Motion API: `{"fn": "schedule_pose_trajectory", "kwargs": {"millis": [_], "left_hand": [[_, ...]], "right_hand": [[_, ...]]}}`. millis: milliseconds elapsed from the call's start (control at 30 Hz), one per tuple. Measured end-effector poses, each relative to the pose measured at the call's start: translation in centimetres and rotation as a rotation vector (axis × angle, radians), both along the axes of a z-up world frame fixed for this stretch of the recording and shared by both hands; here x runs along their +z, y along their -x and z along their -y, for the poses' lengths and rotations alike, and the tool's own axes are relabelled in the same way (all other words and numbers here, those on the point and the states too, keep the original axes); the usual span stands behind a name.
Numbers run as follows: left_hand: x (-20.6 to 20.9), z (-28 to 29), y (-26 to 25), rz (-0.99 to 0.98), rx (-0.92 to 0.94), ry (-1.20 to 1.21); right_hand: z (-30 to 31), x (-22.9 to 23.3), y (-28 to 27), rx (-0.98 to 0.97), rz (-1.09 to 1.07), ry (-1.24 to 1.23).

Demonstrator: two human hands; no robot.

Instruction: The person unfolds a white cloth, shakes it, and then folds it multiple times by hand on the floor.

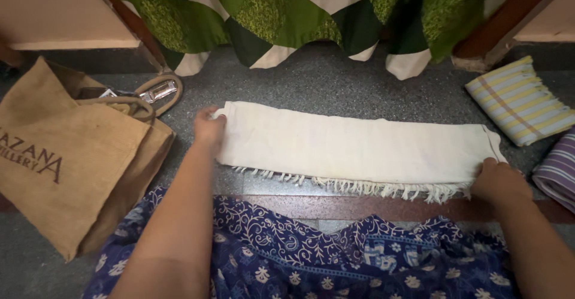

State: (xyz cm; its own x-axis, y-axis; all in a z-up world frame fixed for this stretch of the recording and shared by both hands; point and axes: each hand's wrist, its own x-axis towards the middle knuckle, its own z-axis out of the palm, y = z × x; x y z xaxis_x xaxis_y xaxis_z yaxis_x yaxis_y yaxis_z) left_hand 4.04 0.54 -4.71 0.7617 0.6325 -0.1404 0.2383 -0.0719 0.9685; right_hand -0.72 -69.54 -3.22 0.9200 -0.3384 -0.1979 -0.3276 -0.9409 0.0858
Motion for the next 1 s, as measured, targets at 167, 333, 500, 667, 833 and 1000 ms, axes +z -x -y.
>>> {"fn": "schedule_pose_trajectory", "kwargs": {"millis": [167, 333, 500, 667, 833, 1000], "left_hand": [[0.2, 1.4, 0.1, -0.111, -0.264, -0.051], [0.3, 1.0, -0.4, 0.172, -0.105, -0.37], [2.3, 1.0, 1.1, 0.006, -0.047, -0.316], [4.8, 2.8, 3.0, -0.499, -0.205, -0.462], [3.7, 2.3, 2.8, -0.627, -0.445, -0.333], [1.2, 0.8, 2.0, -0.368, -0.49, 0.131]], "right_hand": [[-1.1, 1.6, 0.3, -0.04, -0.03, -0.012], [0.5, 1.6, 0.0, -0.071, 0.093, 0.094], [3.6, -1.6, -1.2, -0.195, 0.193, -0.129], [6.0, -3.6, -2.3, -0.19, 0.054, -0.173], [5.1, -3.1, -0.7, -0.389, 0.049, -0.756], [3.3, -0.4, 0.4, -0.677, 0.097, -1.161]]}}
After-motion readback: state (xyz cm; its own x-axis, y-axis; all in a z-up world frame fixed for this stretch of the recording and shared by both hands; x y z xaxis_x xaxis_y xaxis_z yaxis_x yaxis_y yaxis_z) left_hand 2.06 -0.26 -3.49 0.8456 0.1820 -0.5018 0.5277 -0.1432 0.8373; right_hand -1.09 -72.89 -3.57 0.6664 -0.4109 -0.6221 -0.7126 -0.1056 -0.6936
